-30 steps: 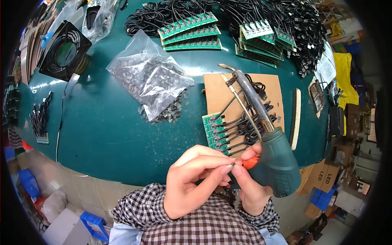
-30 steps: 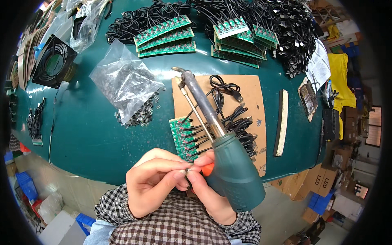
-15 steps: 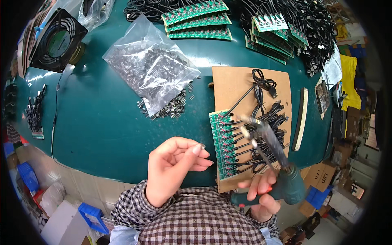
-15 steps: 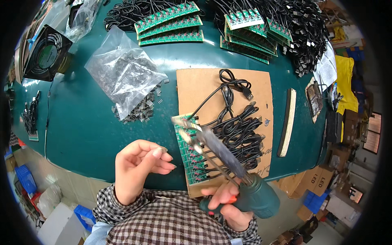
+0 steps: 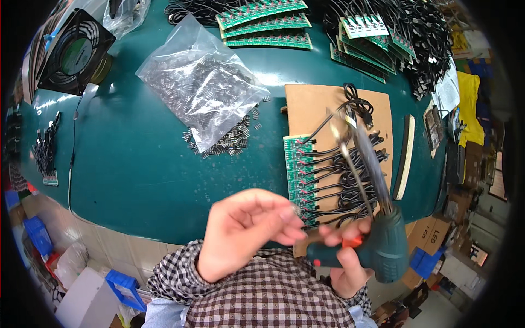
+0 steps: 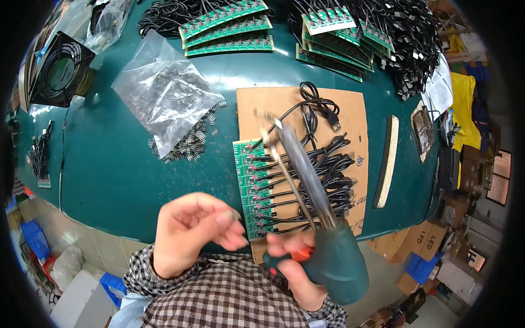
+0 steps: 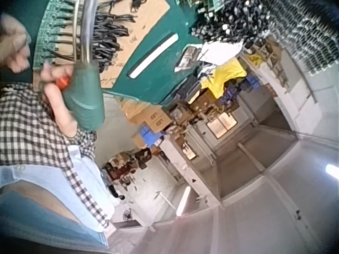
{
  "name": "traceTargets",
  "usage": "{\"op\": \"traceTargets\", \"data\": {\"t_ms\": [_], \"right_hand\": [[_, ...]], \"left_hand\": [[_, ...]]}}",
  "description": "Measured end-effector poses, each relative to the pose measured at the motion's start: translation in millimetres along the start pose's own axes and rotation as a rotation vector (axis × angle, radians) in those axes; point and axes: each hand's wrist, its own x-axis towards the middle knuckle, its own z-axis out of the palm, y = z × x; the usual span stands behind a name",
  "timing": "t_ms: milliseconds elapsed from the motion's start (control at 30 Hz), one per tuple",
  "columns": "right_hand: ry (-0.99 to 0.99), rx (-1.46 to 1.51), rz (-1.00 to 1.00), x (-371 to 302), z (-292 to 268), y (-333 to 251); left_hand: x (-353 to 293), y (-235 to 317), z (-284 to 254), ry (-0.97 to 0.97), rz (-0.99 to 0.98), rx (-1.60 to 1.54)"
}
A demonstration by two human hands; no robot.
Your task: The person solders electronic components onto a circuit board strip using a soldering tool, sets the finished board aside, places a new board on a cardboard support, and attaches and solders small components onto it.
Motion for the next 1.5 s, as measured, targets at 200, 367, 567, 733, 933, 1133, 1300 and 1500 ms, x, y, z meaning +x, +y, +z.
{"op": "traceTargets", "data": {"t_ms": [200,367,567,733,933,1133,1300,1500], "right_hand": [[-0.076,-0.654,0.024,27.3,21.2,-4.6],[-0.075,-0.693,0.026,26.9,20.2,-3.9],[-0.006,-0.608,-0.081,28.2,21.1,-2.3],[0.032,-0.641,0.021,21.3,23.8,-5.4],[0.131,-0.376,-0.173,6.4,-1.7,-9.5],[0.153,-0.426,-0.153,-5.3,-21.5,-5.8],[0.123,-0.56,-0.137,-8.5,-28.4,-5.1],[0.233,-0.549,-0.062,-13.9,-25.2,-1.9]], "left_hand": [[-7.8,-7.0,6.0,-0.102,0.031,0.089],[-9.0,-6.7,9.1,-0.113,0.068,0.222],[-8.6,-8.7,10.9,-0.122,0.209,0.343],[-1.6,-5.5,4.3,-0.113,0.335,0.504],[47.4,-1.5,0.2,0.287,0.435,0.37],[59.1,-3.0,3.4,0.31,0.351,0.311],[62.3,-3.3,1.7,0.294,0.32,0.26],[63.4,-1.8,-0.8,0.275,0.291,0.251]]}}
